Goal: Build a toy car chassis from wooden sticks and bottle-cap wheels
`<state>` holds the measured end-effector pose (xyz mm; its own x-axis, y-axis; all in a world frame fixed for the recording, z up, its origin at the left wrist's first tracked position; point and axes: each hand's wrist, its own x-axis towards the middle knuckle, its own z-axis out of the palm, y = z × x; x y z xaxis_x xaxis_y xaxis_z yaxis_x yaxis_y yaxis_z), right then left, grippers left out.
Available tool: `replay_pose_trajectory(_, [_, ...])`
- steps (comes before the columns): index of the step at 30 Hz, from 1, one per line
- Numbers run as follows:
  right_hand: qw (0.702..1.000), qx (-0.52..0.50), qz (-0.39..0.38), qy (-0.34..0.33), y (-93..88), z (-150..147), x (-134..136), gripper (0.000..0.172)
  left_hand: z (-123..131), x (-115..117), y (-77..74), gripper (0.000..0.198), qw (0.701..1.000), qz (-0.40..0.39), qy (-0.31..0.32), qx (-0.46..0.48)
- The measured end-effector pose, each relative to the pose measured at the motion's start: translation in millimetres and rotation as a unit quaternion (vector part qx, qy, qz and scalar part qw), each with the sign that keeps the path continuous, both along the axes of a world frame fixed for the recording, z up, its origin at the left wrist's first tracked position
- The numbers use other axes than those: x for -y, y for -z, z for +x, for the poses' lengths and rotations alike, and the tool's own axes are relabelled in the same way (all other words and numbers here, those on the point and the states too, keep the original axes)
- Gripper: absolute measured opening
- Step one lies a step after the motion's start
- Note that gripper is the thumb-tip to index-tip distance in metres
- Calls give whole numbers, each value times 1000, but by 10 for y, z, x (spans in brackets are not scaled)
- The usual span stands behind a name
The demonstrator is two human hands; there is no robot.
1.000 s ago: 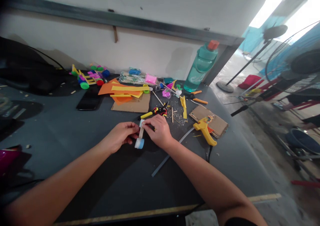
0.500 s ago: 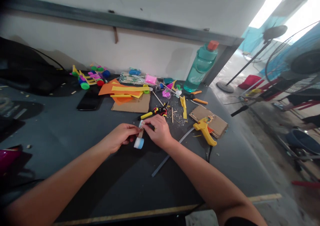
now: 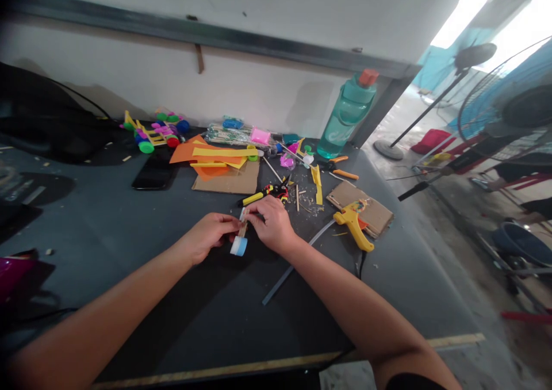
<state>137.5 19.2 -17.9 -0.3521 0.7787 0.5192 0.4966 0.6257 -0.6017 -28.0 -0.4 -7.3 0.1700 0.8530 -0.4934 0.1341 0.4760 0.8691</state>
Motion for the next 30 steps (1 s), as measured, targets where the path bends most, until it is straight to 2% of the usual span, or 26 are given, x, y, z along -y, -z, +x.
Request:
replay_pose_trajectory(17, [1000, 2, 15, 13, 66, 3, 3, 8, -7, -2, 45, 19, 1000, 9, 5, 1])
replay_pose_trajectory(28, [999, -20, 38, 23, 63, 28, 20, 7, -37, -7, 32, 20, 999, -2, 12, 47])
replay_pose_trajectory(30, [999, -20, 38, 24, 61, 30, 25, 11, -42, -11, 29, 20, 999, -1, 13, 50])
